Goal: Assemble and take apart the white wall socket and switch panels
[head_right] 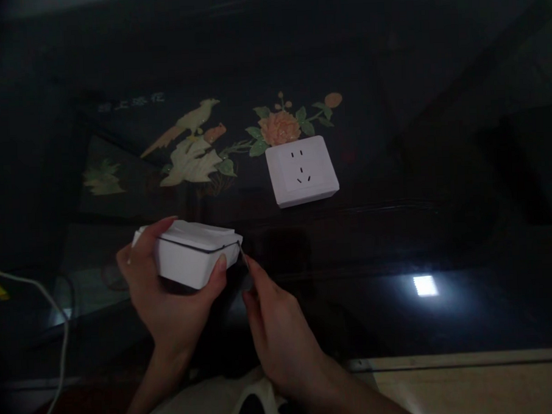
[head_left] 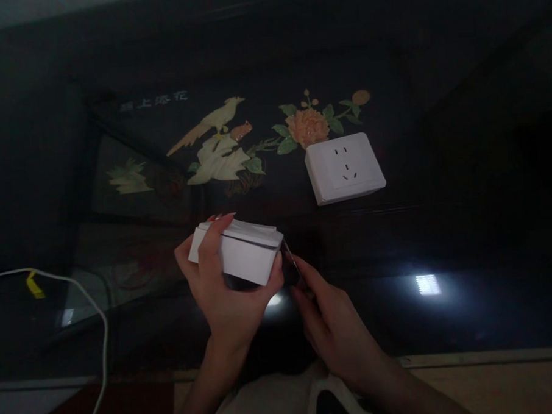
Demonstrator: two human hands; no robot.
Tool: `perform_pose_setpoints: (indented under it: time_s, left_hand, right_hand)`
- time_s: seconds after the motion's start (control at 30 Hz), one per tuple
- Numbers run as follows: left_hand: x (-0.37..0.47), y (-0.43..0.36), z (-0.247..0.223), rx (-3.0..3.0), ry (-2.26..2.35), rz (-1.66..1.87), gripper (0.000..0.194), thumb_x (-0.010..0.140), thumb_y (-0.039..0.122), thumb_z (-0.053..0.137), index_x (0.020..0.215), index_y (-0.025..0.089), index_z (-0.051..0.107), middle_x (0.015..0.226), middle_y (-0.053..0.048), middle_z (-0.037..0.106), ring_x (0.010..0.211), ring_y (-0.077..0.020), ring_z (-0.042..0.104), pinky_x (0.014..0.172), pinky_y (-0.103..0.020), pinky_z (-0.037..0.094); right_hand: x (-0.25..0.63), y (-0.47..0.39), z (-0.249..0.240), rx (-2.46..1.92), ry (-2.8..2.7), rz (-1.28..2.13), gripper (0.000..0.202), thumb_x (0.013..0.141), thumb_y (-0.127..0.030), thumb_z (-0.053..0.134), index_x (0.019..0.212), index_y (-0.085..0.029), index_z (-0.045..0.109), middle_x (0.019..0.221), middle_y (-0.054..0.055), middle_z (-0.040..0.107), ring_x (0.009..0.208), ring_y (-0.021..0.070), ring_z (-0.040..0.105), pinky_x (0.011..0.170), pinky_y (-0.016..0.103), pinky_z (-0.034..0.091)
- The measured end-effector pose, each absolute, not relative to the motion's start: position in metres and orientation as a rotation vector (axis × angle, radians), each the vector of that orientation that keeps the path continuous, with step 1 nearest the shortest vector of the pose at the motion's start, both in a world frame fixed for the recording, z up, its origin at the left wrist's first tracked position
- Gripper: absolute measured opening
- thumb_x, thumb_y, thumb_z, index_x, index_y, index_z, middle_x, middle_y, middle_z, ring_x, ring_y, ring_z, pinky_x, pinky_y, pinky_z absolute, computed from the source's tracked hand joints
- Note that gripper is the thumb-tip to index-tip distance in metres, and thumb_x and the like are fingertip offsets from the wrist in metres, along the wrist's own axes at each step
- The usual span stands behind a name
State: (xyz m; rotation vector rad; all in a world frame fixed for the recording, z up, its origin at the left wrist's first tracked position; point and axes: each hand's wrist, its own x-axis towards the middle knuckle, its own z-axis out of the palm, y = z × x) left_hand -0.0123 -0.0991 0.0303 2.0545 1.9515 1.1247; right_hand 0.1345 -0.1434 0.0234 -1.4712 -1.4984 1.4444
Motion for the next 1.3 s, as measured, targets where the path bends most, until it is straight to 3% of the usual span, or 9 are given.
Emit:
perform_pose_setpoints:
  time_s: [0.23,0.43,0.57,0.67,0.77,0.83,1.0,1.2,1.3]
  left_hand:
    - [-0.018,-0.098,0.03,1.841,1.953,1.252,0.064,0.069,0.03,0.077,0.129,0.027,0.054,0.121,-0.006,0.059,0.112,-0.0319,0.053,0.097,-0.049,0.045]
    - [-0.018,-0.097,0.028,1.664,1.888,1.385,0.061,0.068,0.029,0.078,0.125,0.023,0.056,0.119,-0.008,0.057,0.111,-0.0294,0.055,0.099,-0.046,0.045]
    - [-0.016,-0.098,0.028,1.638,1.88,1.402,0.061,0.067,0.029,0.079,0.124,0.024,0.056,0.119,-0.007,0.056,0.111,-0.0286,0.056,0.1,-0.046,0.045]
    - [-0.017,-0.099,0.028,1.668,1.857,1.399,0.061,0.067,0.028,0.078,0.123,0.024,0.056,0.119,-0.007,0.056,0.114,-0.0289,0.056,0.102,-0.047,0.045]
    - [-0.02,-0.1,0.027,1.68,1.816,1.418,0.06,0.067,0.027,0.078,0.122,0.024,0.055,0.118,-0.007,0.055,0.115,-0.0291,0.056,0.104,-0.047,0.044]
    - [-0.021,-0.1,0.027,1.658,1.776,1.423,0.06,0.068,0.029,0.077,0.123,0.024,0.054,0.119,-0.007,0.055,0.113,-0.0293,0.057,0.103,-0.048,0.045]
    - [-0.021,-0.101,0.024,1.59,1.712,1.426,0.06,0.069,0.032,0.076,0.124,0.025,0.052,0.121,-0.008,0.055,0.115,-0.0302,0.057,0.104,-0.05,0.044]
    - [-0.021,-0.1,0.022,1.642,1.712,1.435,0.059,0.069,0.034,0.076,0.123,0.024,0.054,0.117,-0.007,0.055,0.112,-0.0279,0.057,0.101,-0.045,0.045]
    - [-0.02,-0.098,0.024,1.687,1.759,1.424,0.058,0.069,0.036,0.076,0.122,0.023,0.055,0.116,-0.006,0.055,0.109,-0.0268,0.057,0.098,-0.043,0.046]
  right_hand:
    - [0.128,-0.138,0.019,-1.585,-1.7,1.287,0.052,0.096,-0.019,0.036,0.148,-0.02,0.04,0.136,0.016,0.062,0.116,0.031,0.066,0.092,0.053,0.056]
    - [0.125,-0.133,0.022,-1.395,-1.637,1.333,0.057,0.099,-0.026,0.033,0.154,-0.012,0.029,0.109,0.015,0.07,0.099,0.0228,0.07,0.089,0.042,0.058]
    - [0.12,-0.132,0.025,-1.404,-1.558,1.374,0.06,0.098,-0.027,0.035,0.157,-0.017,0.023,0.098,0.009,0.068,0.091,0.02,0.069,0.087,0.04,0.057]
    - [0.118,-0.133,0.027,-1.423,-1.351,1.613,0.063,0.099,-0.029,0.036,0.159,-0.024,0.015,0.073,-0.001,0.06,0.06,0.0141,0.062,0.06,0.028,0.057]
    - [0.119,-0.13,0.028,-1.388,-1.198,1.82,0.06,0.101,-0.033,0.033,0.158,-0.026,0.015,0.059,-0.008,0.044,0.037,0.0085,0.039,0.038,0.02,0.04]
    - [0.124,-0.127,0.027,-1.415,-1.312,1.738,0.058,0.1,-0.033,0.033,0.156,-0.023,0.024,0.06,-0.007,0.047,0.038,0.0086,0.038,0.039,0.02,0.039]
    - [0.134,-0.122,0.027,-1.547,-1.652,1.391,0.058,0.094,-0.025,0.034,0.151,-0.012,0.036,0.072,0.005,0.063,0.057,0.0166,0.058,0.057,0.031,0.05]
    - [0.13,-0.123,0.037,-1.272,-1.023,1.985,0.055,0.1,-0.033,0.036,0.154,-0.029,0.027,0.064,-0.009,0.043,0.031,0.0031,0.03,0.028,0.014,0.029]
    - [0.129,-0.123,0.041,-1.125,-0.783,2.135,0.056,0.099,-0.035,0.039,0.153,-0.032,0.025,0.061,-0.012,0.039,0.029,0.0021,0.024,0.025,0.012,0.027]
